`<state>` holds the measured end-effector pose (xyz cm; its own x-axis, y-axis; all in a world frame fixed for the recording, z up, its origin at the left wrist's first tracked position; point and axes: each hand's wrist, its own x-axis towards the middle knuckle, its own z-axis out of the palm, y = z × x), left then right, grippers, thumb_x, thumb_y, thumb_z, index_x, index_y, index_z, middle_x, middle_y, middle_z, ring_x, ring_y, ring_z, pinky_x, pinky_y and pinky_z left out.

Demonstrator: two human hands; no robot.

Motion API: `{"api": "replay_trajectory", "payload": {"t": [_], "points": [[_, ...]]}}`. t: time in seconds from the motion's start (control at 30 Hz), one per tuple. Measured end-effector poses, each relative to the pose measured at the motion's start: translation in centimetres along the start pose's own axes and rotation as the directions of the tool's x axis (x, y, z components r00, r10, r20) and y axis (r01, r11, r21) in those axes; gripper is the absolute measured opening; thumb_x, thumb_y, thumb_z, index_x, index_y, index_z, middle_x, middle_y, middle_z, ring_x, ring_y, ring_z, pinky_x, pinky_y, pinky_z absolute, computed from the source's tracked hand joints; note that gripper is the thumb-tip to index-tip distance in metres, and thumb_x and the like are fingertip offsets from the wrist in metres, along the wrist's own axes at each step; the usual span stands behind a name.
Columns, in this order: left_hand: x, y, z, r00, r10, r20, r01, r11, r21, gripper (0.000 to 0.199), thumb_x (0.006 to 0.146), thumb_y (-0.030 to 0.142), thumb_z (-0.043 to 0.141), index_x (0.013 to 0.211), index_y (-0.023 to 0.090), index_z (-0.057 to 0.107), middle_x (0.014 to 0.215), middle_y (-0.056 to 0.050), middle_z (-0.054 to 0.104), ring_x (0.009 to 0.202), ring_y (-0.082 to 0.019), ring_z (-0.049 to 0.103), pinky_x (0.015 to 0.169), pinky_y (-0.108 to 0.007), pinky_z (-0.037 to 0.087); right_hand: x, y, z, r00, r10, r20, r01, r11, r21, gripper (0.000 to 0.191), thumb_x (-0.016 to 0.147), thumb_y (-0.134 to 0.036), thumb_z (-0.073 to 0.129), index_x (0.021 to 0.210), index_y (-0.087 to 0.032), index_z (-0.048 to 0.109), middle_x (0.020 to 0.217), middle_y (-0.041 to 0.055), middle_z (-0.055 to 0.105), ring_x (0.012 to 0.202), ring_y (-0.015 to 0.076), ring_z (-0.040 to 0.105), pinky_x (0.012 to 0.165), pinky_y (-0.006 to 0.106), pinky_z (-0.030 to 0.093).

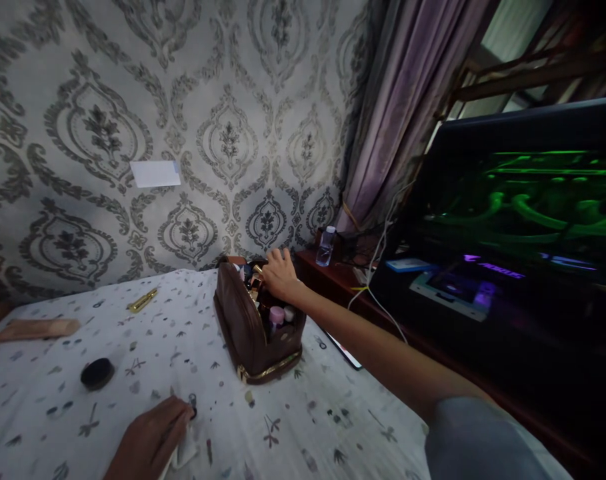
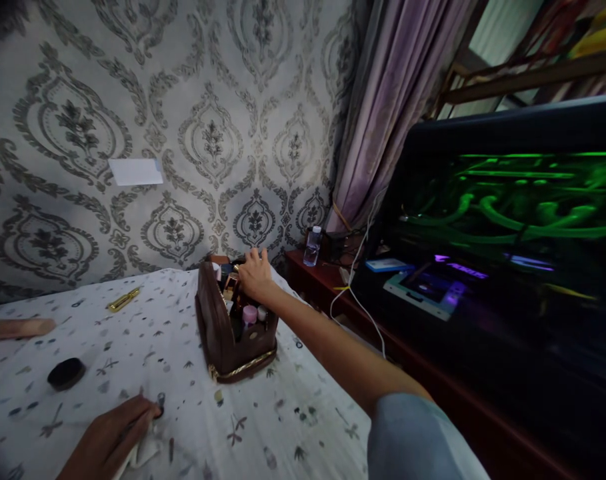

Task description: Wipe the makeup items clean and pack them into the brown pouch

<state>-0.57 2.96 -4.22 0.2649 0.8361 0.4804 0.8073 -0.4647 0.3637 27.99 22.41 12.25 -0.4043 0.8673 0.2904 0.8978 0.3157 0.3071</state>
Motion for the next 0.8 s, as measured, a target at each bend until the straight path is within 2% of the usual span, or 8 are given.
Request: {"api": "replay_trajectory", "payload": {"t": [0.07,0.2,0.3,0.47,0.57,0.63,0.7,0.8], "points": [[0.1,0.0,-0.2,1.000,0.025,-0.002,-0.025,0.997,-0.071,0.032,0.096,0.047,0.042,0.095,0.034,0.072,0.095,0.001,0.079,0.084,-0.022,0.076,0.076,-0.027,0.063,0.0,0.2,0.0,1.000,0.013,0.009,-0.013,1.000,0.011,0.029,0.090,-0.029,0.055,0.104,-0.015,0.076,0.121,0.0199,0.064,0.121,0.0345,0.044,0.105,0.049,0.029],[0.6,0.5,-0.8,0.996,0.003,0.092,0.012,0.987,-0.162,0.032,0.098,0.044,0.044,0.091,0.028,0.071,0.088,-0.001,0.077,0.078,-0.018,0.074,0.069,-0.021,0.060,0.0,0.3,-0.3,0.999,0.038,0.013,-0.038,0.998,0.040,0.028,0.089,-0.030,0.056,0.103,-0.016,0.076,0.118,0.0185,0.065,0.119,0.0334,0.045,0.100,0.046,0.033],[0.7,1.0,-0.9,0.999,-0.012,0.051,0.021,0.983,-0.180,0.038,0.098,0.047,0.042,0.088,0.025,0.071,0.085,-0.003,0.076,0.077,-0.017,0.073,0.068,-0.021,0.058,-0.5,0.5,-1.0,0.998,0.070,-0.004,-0.070,0.996,0.058,0.027,0.087,-0.027,0.058,0.103,-0.014,0.076,0.120,0.0184,0.063,0.120,0.0325,0.044,0.100,0.044,0.034],[0.1,0.9,-0.9,0.993,-0.038,0.114,0.061,0.976,-0.209,0.036,0.098,0.046,0.043,0.090,0.024,0.071,0.087,-0.003,0.076,0.079,-0.018,0.072,0.072,-0.024,0.059,-2.3,1.4,-2.6,0.991,0.118,-0.061,-0.113,0.990,0.085,0.026,0.088,-0.027,0.057,0.099,-0.011,0.074,0.121,0.0181,0.061,0.115,0.0311,0.047,0.092,0.040,0.040],[0.8,1.5,-1.6,0.992,-0.048,0.113,0.071,0.974,-0.213,0.036,0.099,0.046,0.042,0.094,0.024,0.071,0.093,-0.005,0.076,0.084,-0.020,0.072,0.074,-0.026,0.059,-3.8,1.9,-3.2,0.986,0.159,-0.060,-0.152,0.983,0.106,0.023,0.090,-0.027,0.054,0.096,-0.013,0.073,0.123,0.0156,0.061,0.112,0.0287,0.052,0.083,0.035,0.043],[2.4,2.7,-2.6,0.995,-0.024,0.094,0.043,0.978,-0.207,0.035,0.099,0.044,0.041,0.100,0.023,0.070,0.098,-0.006,0.075,0.087,-0.020,0.072,0.076,-0.026,0.058,-4.8,2.1,-3.6,0.979,0.200,-0.043,-0.192,0.970,0.152,0.023,0.093,-0.028,0.052,0.095,-0.015,0.071,0.120,0.0140,0.062,0.106,0.0260,0.057,0.075,0.031,0.043],[5.2,4.4,-3.9,0.998,0.035,0.059,-0.025,0.985,-0.170,0.035,0.100,0.042,0.041,0.109,0.022,0.068,0.098,-0.006,0.073,0.086,-0.019,0.071,0.074,-0.026,0.057,-5.9,2.2,-3.9,0.968,0.250,-0.023,-0.239,0.945,0.224,0.023,0.095,-0.030,0.051,0.098,-0.015,0.069,0.112,0.0128,0.066,0.097,0.0235,0.061,0.069,0.029,0.040],[10.5,7.2,-5.6,0.989,0.144,0.040,-0.141,0.989,-0.052,0.038,0.102,0.037,0.036,0.127,0.022,0.060,0.089,-0.004,0.068,0.066,-0.014,0.065,0.060,-0.023,0.052,-7.6,2.4,-4.2,0.952,0.305,0.003,-0.284,0.880,0.381,0.020,0.095,-0.030,0.053,0.095,-0.015,0.066,0.091,0.0092,0.070,0.081,0.0201,0.063,0.063,0.027,0.036]]}}
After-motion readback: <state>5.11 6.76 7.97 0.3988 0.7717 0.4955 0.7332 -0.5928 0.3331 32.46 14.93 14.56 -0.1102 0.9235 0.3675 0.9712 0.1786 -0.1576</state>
